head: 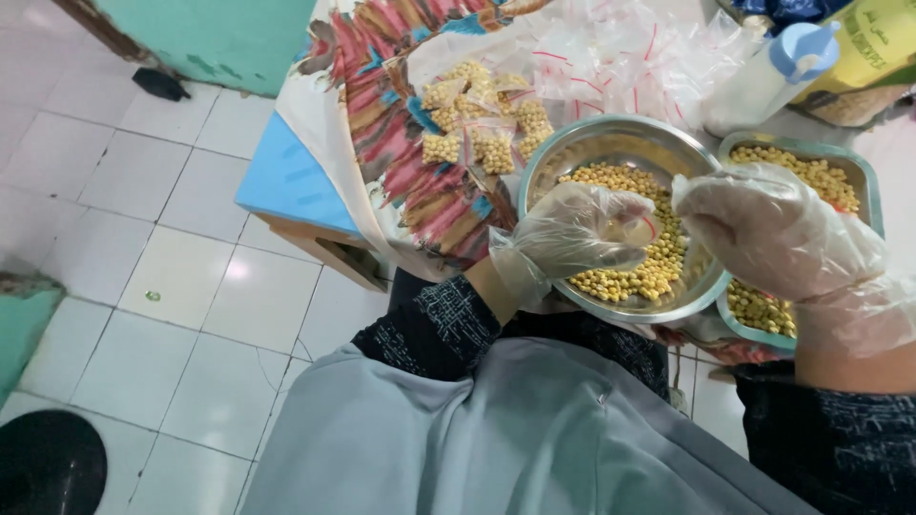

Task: The person picks up chickpeas from a bowl and places them into small plastic bags, then uses a small candle to melt and seal the edge of each bag.

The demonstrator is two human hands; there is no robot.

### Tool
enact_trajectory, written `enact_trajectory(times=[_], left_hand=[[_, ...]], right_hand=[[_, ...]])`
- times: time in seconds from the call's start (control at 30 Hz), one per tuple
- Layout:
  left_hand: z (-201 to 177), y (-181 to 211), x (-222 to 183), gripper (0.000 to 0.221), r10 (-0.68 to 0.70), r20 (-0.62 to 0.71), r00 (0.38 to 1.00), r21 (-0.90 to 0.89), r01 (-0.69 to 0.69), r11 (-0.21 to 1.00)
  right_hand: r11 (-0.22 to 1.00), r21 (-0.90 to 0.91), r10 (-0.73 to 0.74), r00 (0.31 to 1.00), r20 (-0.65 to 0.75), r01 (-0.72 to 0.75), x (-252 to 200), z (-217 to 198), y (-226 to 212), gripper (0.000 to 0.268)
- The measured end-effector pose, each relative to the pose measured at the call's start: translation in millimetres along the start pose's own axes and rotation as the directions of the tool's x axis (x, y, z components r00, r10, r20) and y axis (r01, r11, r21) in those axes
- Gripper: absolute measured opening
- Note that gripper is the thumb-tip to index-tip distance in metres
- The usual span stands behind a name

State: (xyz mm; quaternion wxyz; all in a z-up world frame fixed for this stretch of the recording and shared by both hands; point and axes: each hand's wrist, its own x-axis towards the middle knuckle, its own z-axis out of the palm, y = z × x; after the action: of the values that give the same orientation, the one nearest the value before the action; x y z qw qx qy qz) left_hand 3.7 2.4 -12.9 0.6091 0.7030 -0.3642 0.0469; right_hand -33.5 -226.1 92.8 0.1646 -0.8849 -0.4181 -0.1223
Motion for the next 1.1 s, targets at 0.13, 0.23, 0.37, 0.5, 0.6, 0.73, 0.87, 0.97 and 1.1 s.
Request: enact_trajectory(times=[0.13,0.23,0.37,0.5,0.6,0.73,0.87,0.97,1.1], left_hand=[[-7,36,5,0.050,-0.148,0.033,0.988,0.132,0.143,0.981],[1,9,3,0.041,-0.078,0.018,0.997,0.143,0.075,0.987],[-18,10,7,0.040,-0.137,0.181,0.974,-0.254,0.181,0.950],[-18,7,5,0.037,-0.138,0.207,0.969,-0.307,0.198,0.931],[-17,11,7,0.040,-0.136,0.193,0.972,-0.377,0.202,0.904],[-19,48,8,0.018,-0.079,0.127,0.989,-0.216,0.105,0.971],[-12,30,6,0.038,0.013,0.100,0.995,-0.031,-0.010,0.999],[-6,21,5,0.039,0.098,0.051,0.994,-0.002,-0.098,0.995],[0,12,2,0.031,0.003,0.034,0.999,-0.037,-0.002,0.999]], right_hand=[[0.779,-0.326,0.626,0.636,0.452,-0.535,11,26,-8,0.030],[0.594,-0.472,0.765,0.278,0.580,-0.651,31,37,-30,0.063],[0.653,-0.372,0.738,0.442,0.510,-0.660,26,60,-38,0.072],[0.604,-0.313,0.767,0.428,0.478,-0.733,-4,109,2,0.070],[0.887,-0.098,0.460,0.882,0.108,-0.451,-28,120,15,0.046],[0.834,-0.123,0.542,0.754,0.373,-0.539,-21,66,11,0.012],[0.883,-0.170,0.470,0.825,0.312,-0.438,-13,19,13,0.015],[0.811,-0.230,0.586,0.750,0.308,-0.539,1,-10,-9,0.013],[0.989,-0.017,0.151,0.978,0.147,-0.150,13,-7,-10,0.017]])
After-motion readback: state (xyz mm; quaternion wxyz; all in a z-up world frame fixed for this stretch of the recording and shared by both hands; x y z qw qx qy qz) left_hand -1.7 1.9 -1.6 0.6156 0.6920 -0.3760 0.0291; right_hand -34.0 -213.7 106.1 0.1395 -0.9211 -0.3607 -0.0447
